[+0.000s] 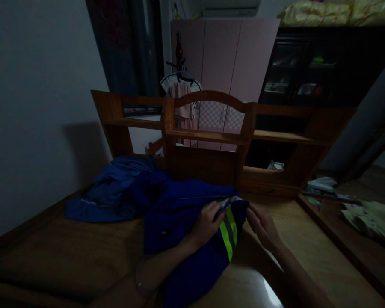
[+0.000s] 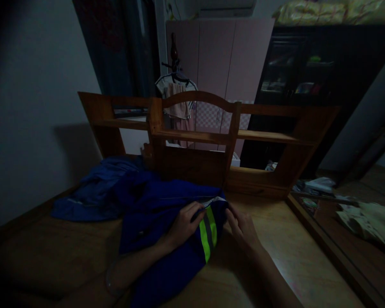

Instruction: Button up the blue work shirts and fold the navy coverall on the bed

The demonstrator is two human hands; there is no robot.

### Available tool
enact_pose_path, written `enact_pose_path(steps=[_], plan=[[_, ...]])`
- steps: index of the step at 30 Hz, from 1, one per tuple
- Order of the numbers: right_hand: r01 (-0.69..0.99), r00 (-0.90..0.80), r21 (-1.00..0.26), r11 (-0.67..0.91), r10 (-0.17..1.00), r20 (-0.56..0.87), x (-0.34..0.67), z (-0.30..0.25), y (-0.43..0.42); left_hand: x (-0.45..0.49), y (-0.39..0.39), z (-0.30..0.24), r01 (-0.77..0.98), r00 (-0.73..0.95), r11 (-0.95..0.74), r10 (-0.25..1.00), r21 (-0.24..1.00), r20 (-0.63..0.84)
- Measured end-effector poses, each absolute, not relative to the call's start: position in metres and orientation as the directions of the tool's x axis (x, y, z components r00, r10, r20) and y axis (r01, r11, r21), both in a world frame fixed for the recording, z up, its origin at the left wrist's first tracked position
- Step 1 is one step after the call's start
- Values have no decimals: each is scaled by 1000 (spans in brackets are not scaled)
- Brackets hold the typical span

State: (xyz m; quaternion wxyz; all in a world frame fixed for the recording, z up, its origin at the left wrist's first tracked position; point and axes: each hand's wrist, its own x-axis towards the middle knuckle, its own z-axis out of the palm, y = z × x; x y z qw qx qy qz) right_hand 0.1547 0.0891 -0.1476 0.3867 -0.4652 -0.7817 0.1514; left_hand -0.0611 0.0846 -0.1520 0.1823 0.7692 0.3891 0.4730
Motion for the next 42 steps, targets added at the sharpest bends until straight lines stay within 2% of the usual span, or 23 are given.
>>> enact_pose_path(steps=[13,21,29,37,42], plan=[[661,-346,-536,526,847,404,145,-149,94,-62,81,-145,433,233,-637,763,638,603],[670,-344,-553,495,868,359,146,-148,93,-69,71,-138,417,327,-691,720,590,612],[650,-326,-613,449,894,308,146,-150,94,-63,76,-144,449,271,-675,727,585,631],[669,-336,-574,472,881,333,146,-150,95,-63,78,-147,455,279,-689,712,564,644],[709,-352,-492,505,858,373,147,-157,98,-62,76,-146,498,270,-683,708,535,652]])
